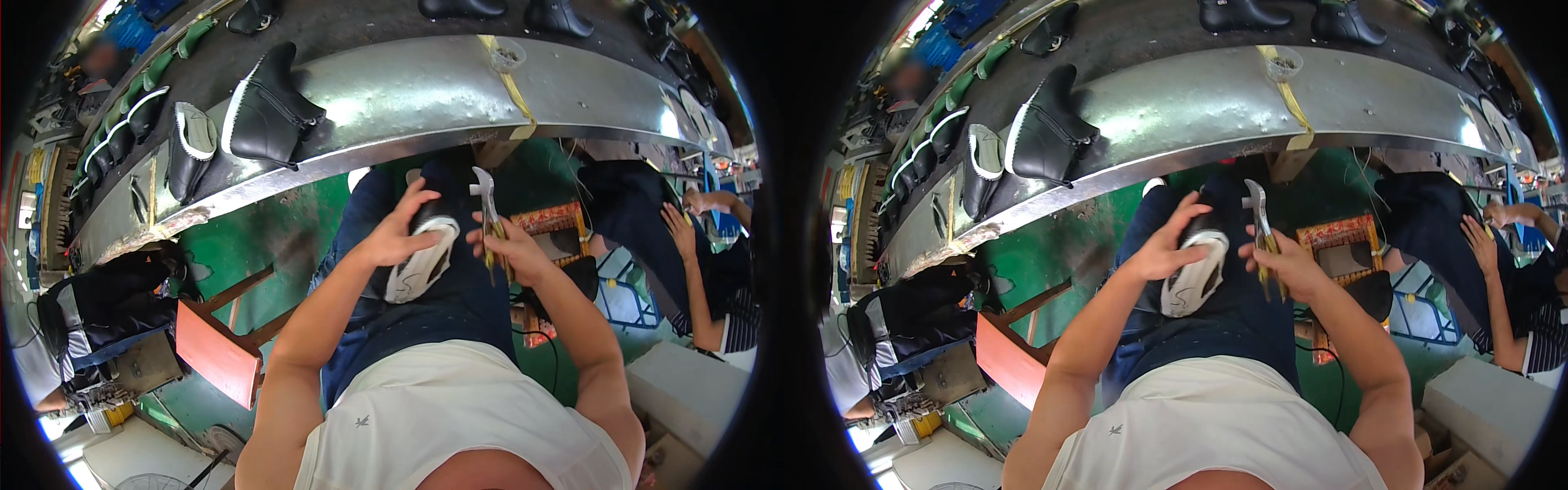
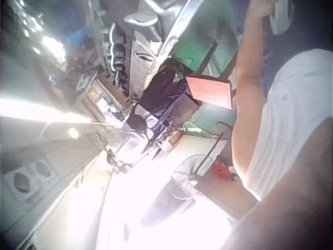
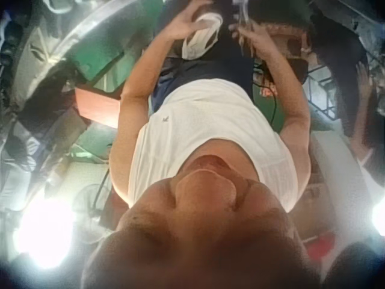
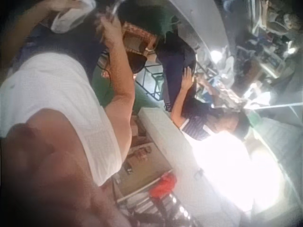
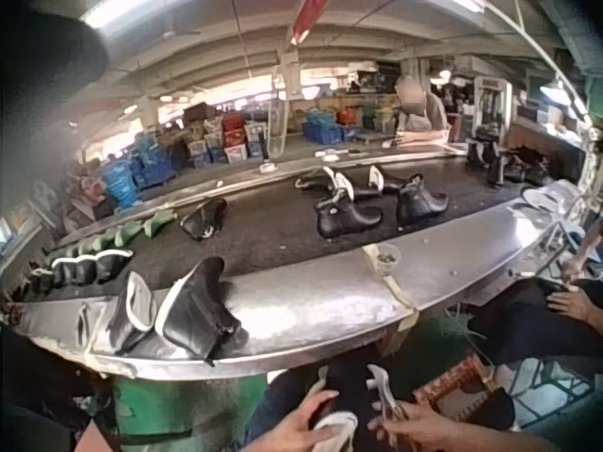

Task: Pulling leather shoe uppers over lasts and hammering them onto soles on a production line.

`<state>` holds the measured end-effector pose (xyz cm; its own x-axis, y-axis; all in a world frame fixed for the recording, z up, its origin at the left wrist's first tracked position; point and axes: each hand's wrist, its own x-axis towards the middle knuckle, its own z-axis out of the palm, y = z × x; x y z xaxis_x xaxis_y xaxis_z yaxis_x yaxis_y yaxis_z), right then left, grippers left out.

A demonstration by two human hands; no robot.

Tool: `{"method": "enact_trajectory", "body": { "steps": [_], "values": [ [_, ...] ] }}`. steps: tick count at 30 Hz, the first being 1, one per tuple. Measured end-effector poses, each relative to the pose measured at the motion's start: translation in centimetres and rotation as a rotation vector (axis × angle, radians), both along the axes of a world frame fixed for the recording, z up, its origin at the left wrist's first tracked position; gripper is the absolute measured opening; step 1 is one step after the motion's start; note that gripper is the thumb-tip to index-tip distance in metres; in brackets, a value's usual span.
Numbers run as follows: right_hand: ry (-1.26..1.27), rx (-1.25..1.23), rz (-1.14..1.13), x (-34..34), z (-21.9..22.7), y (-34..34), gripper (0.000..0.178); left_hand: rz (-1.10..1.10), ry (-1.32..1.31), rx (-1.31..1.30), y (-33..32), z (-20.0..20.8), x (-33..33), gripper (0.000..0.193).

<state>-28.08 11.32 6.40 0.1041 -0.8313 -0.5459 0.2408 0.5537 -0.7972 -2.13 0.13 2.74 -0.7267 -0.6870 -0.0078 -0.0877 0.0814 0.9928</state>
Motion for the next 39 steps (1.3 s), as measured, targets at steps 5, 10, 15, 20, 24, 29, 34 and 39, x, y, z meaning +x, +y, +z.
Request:
{"method": "enact_trajectory", "body": {
  "steps": [5, 10, 15, 20, 24, 29, 34, 39],
  "values": [
    [0.408, -0.143, 0.361, 2.3, 3.7, 3.5, 0.038, 0.259, 0.250, 0.152, 2.3, 1.8, 3.5, 0.073],
    [0.387, -0.214, 0.627, 4.9, 5.2, 2.0, 0.037, 0.364, 0.303, 0.230, 3.8, 0.5, 4.5, 0.068],
    [0.115, -0.071, 0.606, 7.2, 3.4, 0.5, 0.031, 0.394, 0.240, 0.178, 4.0, -0.6, 6.6, 0.064],
    [-0.070, -0.009, 0.457, 10.0, 3.1, -0.2, 0.023, 0.384, 0.072, 0.011, 3.7, -1.0, 7.9, 0.059],
    [0.060, 0.039, 0.555, 10.1, 3.7, -1.8, 0.022, 0.320, 0.102, 0.159, 3.5, -1.5, 8.3, 0.056],
    [0.601, -0.261, 0.672, 9.7, -0.6, -3.0, 0.024, 0.392, 0.228, 0.404, 2.7, -3.9, 7.2, 0.048],
    [0.925, -0.557, 0.351, 11.4, -5.2, -2.0, 0.026, 0.498, 0.328, 0.541, 0.9, -5.6, 5.3, 0.039],
    [0.503, -0.203, 0.476, 7.5, -4.1, -2.8, 0.028, 0.519, 0.108, 0.614, 0.3, -4.3, 2.7, 0.037]
  ]
}}
